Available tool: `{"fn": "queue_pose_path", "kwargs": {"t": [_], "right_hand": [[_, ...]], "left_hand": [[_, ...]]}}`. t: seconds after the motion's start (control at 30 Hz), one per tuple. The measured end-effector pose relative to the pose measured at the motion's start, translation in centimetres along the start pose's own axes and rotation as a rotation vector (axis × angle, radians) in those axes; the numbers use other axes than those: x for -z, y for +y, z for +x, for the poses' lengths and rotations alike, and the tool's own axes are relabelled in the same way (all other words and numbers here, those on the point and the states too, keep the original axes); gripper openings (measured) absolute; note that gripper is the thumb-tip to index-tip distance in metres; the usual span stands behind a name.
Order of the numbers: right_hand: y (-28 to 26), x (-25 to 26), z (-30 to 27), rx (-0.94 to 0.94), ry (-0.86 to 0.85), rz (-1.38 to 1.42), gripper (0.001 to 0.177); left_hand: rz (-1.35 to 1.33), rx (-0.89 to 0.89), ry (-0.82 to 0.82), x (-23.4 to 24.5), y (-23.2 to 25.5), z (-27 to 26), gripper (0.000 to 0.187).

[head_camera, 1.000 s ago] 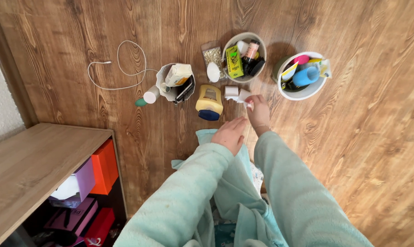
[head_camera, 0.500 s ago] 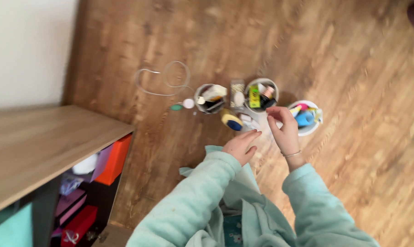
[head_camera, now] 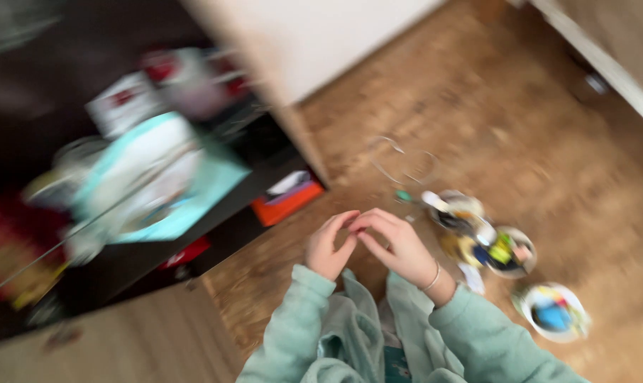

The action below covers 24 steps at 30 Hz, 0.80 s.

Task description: The person opens a wooden cabinet and systematically removes various items, including bottles, containers, a cable, and small boxes, placing them on the floor. The person handles each item individually and sets it down in a pile.

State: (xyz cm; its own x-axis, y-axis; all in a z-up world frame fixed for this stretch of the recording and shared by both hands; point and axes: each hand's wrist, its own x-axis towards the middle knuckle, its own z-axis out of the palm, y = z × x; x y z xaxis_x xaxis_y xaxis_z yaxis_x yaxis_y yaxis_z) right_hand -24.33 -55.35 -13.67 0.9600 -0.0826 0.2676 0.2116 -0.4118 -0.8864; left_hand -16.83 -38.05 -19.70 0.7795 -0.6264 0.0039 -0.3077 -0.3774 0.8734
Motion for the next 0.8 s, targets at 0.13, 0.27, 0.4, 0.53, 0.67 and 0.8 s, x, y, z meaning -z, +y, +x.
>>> {"fn": "queue_pose_path", "kwargs": {"t": [0.13,0.27,0.4,0.53,0.67,0.8], "right_hand": [[-8.1,-7.0,5.5,0.193,-0.143,0.113,0.016],[-14.8,-11.6,10.7,0.395,-0.210,0.169,0.015],[-21.2,-14.4,17.2,0.494,-0.218,0.167,0.012],[-23.1,-18.7,25.2,0.544,-0.164,0.143,0.015],[-21.8,-22.9,35.5,0.309,0.045,0.163,0.045],[-15.0,-25.3,46.9,0.156,0.153,0.182,0.061]], "left_hand": [[-0.017,-0.061,0.230,12.3,2.8,-4.8,0.042],[0.049,-0.189,0.448,22.2,6.7,-8.7,0.029],[0.037,-0.245,0.578,30.8,8.4,-9.2,0.025],[0.079,-0.297,0.739,39.3,6.5,-6.2,0.025],[0.105,-0.064,0.765,47.3,0.6,0.7,0.051],[0.263,0.055,0.764,52.9,-5.5,8.5,0.082]]}}
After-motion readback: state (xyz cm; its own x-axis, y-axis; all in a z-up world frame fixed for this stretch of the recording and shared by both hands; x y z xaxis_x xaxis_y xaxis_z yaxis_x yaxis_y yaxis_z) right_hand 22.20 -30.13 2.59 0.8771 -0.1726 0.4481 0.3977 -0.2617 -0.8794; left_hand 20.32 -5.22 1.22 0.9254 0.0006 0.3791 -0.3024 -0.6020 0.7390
